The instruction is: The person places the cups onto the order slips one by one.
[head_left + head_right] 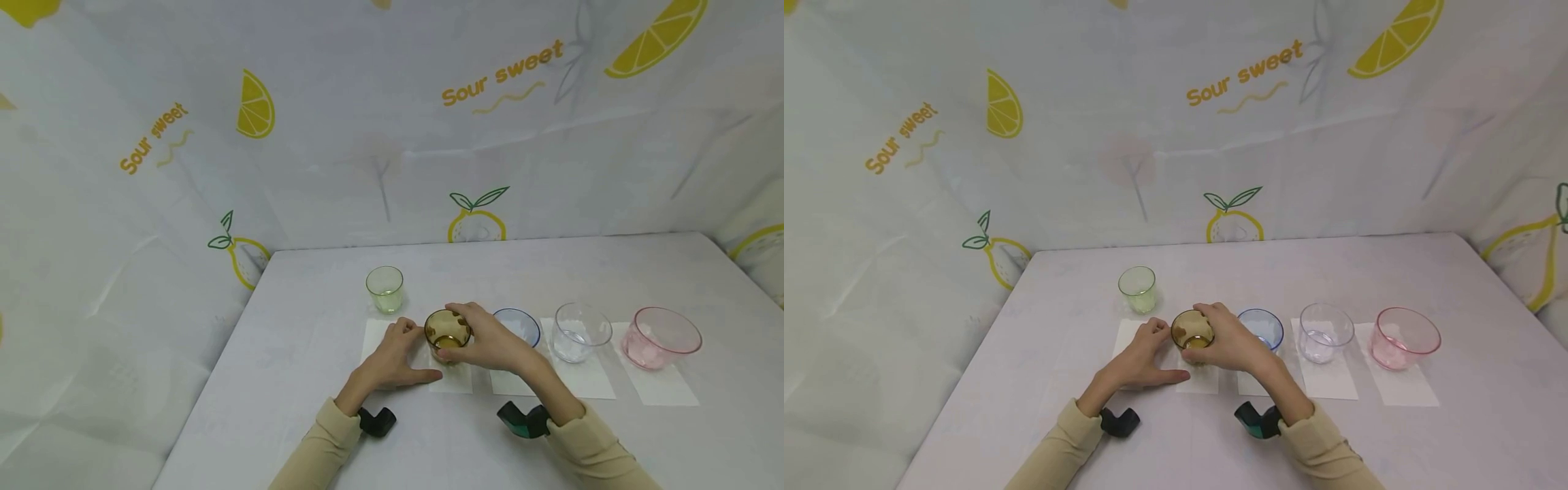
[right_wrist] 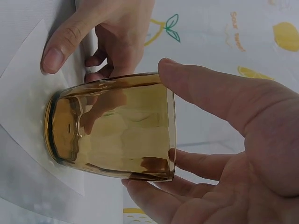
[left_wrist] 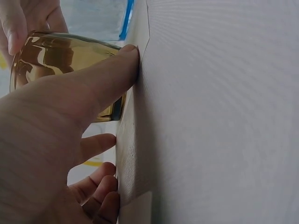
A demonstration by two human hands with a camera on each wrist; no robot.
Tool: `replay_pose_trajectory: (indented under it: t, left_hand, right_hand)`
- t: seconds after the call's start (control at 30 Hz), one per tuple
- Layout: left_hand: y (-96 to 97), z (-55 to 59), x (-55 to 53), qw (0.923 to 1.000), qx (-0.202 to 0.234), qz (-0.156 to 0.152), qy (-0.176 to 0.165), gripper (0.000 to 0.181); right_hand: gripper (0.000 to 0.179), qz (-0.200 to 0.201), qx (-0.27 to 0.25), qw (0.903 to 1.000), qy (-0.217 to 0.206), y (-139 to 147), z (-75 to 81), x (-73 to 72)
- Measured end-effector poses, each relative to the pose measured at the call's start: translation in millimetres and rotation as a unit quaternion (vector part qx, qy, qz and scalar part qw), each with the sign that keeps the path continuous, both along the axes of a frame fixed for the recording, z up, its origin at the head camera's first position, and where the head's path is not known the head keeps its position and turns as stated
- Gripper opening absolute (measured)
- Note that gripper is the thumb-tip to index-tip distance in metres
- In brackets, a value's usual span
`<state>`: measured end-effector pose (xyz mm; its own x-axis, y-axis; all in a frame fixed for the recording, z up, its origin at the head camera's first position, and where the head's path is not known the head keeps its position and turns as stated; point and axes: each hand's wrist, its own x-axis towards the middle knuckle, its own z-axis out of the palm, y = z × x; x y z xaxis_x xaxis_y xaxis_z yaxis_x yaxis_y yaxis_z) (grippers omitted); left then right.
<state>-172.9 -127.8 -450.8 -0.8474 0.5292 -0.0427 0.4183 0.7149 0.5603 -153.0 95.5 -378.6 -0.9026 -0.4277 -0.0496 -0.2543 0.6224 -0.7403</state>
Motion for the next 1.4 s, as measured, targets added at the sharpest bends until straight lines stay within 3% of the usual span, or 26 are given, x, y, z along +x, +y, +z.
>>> replay_pose_trajectory:
  t: [0.53,0.8,0.93,1.2,1.4]
  left_hand:
    - [-3.0,4.8,-0.1,0.9997,0.016,-0.015,-0.003,0.078]
    - [-7.6,17.4,-3.5,0.999,0.039,-0.021,0.006,0.079]
    - [-11.7,25.4,-3.7,0.9991,0.029,-0.027,0.01,0.077]
    - [-38.4,41.9,-4.8,0.9988,0.019,-0.036,0.027,0.078]
    - [-66.7,49.4,-6.2,0.9994,0.009,-0.019,0.028,0.076]
  right_hand:
    - [0.081,0.001,-0.024,0.9993,0.03,-1,-2.3,2.5]
    - [0.069,-0.015,-0.063,0.9907,0.12,1,-4.0,-0.2]
    - [0.066,-0.022,-0.089,0.9864,0.137,0,-2.2,-4.4]
    - [0.066,-0.028,-0.127,0.9817,0.14,-5,5.5,-11.5]
    - [0.072,-0.031,-0.123,0.9823,0.137,-14,15.4,-15.6]
